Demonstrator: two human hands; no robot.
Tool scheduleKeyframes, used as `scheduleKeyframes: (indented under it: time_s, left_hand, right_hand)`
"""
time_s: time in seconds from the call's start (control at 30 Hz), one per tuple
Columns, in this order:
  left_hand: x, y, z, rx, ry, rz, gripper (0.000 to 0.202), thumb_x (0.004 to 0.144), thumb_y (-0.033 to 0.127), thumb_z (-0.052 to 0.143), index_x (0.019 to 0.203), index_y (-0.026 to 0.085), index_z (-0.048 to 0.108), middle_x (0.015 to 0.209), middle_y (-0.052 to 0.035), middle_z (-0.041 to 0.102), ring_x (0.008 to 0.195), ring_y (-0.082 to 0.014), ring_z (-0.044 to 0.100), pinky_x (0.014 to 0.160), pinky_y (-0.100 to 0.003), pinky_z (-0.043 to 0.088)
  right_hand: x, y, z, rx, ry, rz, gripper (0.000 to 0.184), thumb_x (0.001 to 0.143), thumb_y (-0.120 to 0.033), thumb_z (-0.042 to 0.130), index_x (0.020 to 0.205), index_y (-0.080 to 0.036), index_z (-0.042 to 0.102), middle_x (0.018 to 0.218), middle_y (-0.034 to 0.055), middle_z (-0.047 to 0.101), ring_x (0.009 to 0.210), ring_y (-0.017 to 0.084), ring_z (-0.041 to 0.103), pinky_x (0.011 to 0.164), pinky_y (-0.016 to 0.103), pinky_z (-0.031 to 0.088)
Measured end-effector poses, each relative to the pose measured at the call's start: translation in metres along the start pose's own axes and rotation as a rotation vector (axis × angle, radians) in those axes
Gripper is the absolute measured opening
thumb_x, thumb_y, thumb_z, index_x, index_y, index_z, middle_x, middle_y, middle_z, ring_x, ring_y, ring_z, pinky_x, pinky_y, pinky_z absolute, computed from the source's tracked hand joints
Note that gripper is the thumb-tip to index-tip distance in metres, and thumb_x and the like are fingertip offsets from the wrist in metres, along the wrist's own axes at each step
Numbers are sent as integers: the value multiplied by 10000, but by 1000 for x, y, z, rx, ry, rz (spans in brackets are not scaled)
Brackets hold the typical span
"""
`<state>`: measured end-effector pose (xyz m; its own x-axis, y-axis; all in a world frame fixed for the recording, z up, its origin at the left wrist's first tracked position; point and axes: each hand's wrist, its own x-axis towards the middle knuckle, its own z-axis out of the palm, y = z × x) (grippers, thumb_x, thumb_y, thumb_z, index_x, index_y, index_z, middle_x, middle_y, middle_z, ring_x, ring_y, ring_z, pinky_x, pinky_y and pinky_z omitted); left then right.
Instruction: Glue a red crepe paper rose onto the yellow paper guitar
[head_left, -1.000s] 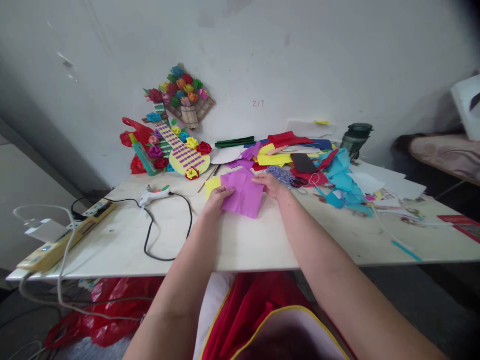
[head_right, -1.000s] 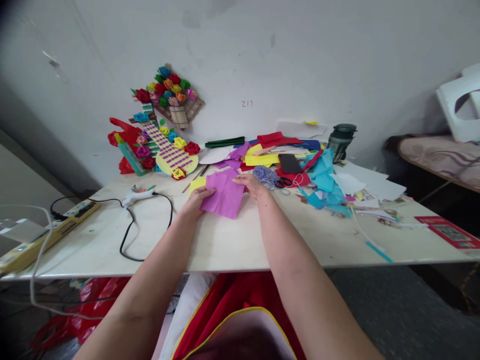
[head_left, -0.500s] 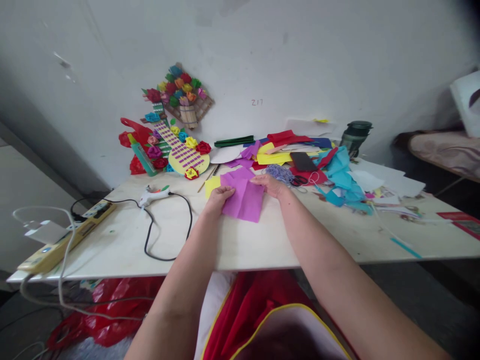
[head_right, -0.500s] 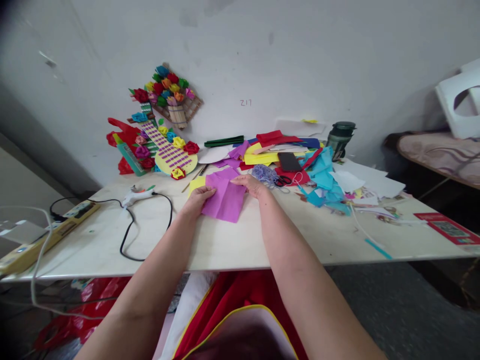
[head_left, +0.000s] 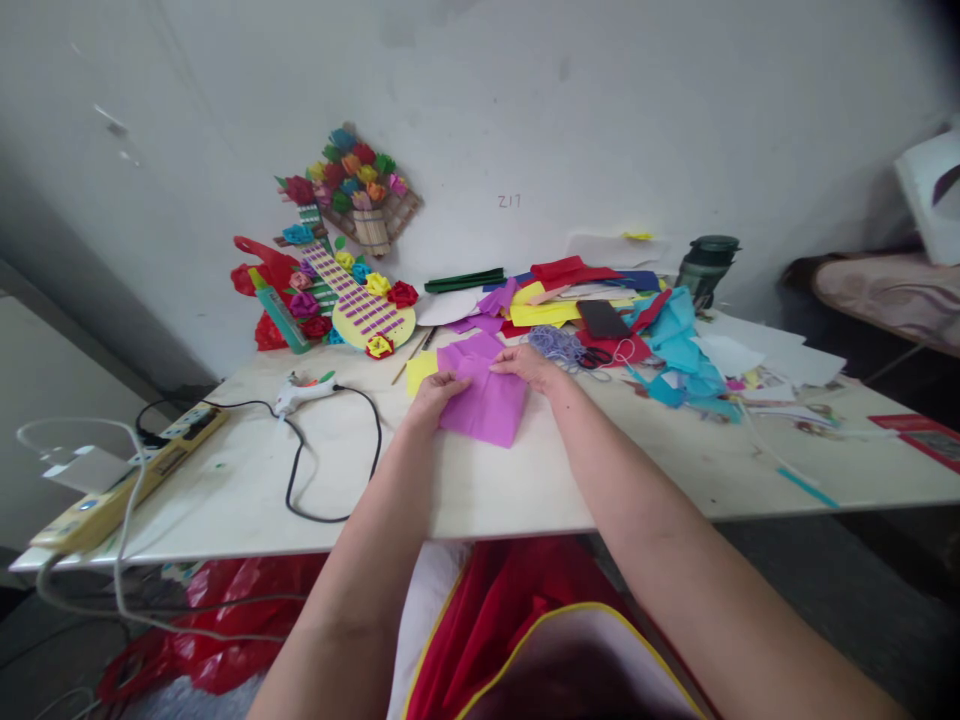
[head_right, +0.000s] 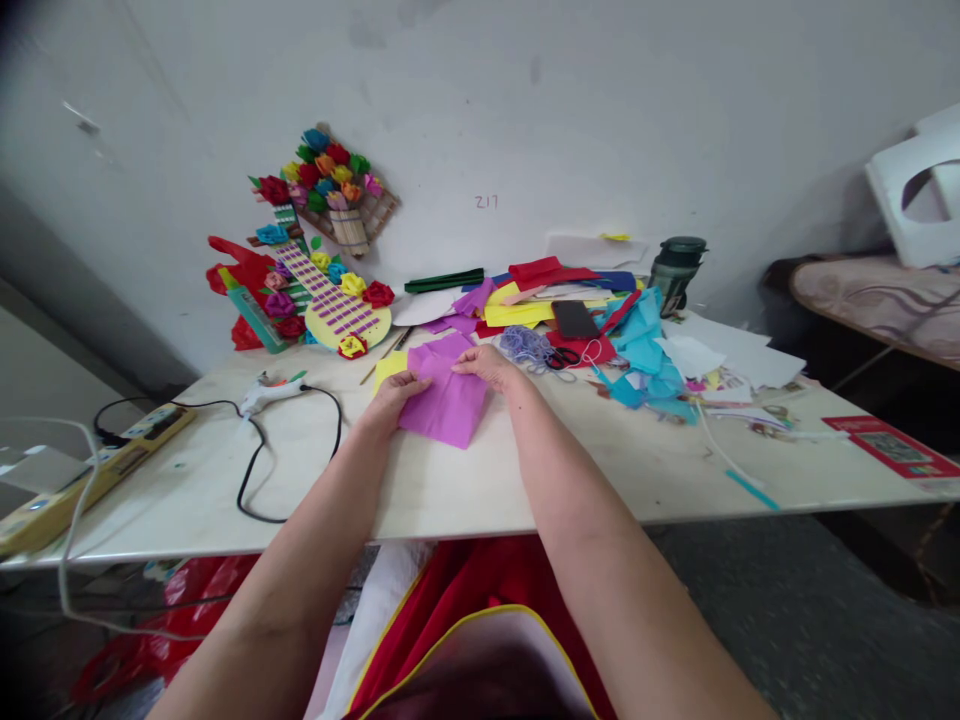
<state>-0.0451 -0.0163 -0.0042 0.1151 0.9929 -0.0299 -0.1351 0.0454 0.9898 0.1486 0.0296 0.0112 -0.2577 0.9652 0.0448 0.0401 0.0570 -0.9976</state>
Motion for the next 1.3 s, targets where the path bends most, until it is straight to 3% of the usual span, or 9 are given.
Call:
scheduleKeyframes:
  time_s: [0.27,0.63,0.83,1.0,1.3]
  left_hand:
    - [-1,1,0,-7,-2,5,353,444,299,834,655,137,602,587,6,600,501,-97,518,503,-226,371]
    - [6,-6,-6,-42,-13,6,328,495,310,817,681,136,611,560,9,590,472,-91,505,479,-217,366]
    - [3,-3,-2,-190,3,15,339,455,206,825,741,135,657,605,4,627,541,-100,559,546,-215,426]
    - [3,-1,-3,-172,-13,34,356,495,209,791,828,126,698,667,-23,662,581,-109,572,585,-227,438]
    - [4,-1,-2,-182,12,44,305,475,193,761,769,131,714,694,-38,681,619,-132,582,618,-244,441]
  right_hand:
    - [-4,-2,-3,83,-68,28,318,477,-352,815,613,-143,617,548,-30,570,559,106,500,585,255,389]
    - [-1,-2,2,66,-55,34,201,478,-154,796,656,-150,704,626,-18,654,614,88,544,719,249,447]
    - [2,1,-1,59,-36,15,178,509,-144,769,680,-155,723,654,-1,675,656,111,570,759,279,460]
    - [-4,-5,-1,53,-87,-18,149,553,-152,717,701,-159,731,688,21,694,714,130,580,772,282,455]
    - [-7,-8,1,37,-82,-54,141,543,-137,640,655,-156,723,653,11,681,684,120,551,749,261,417]
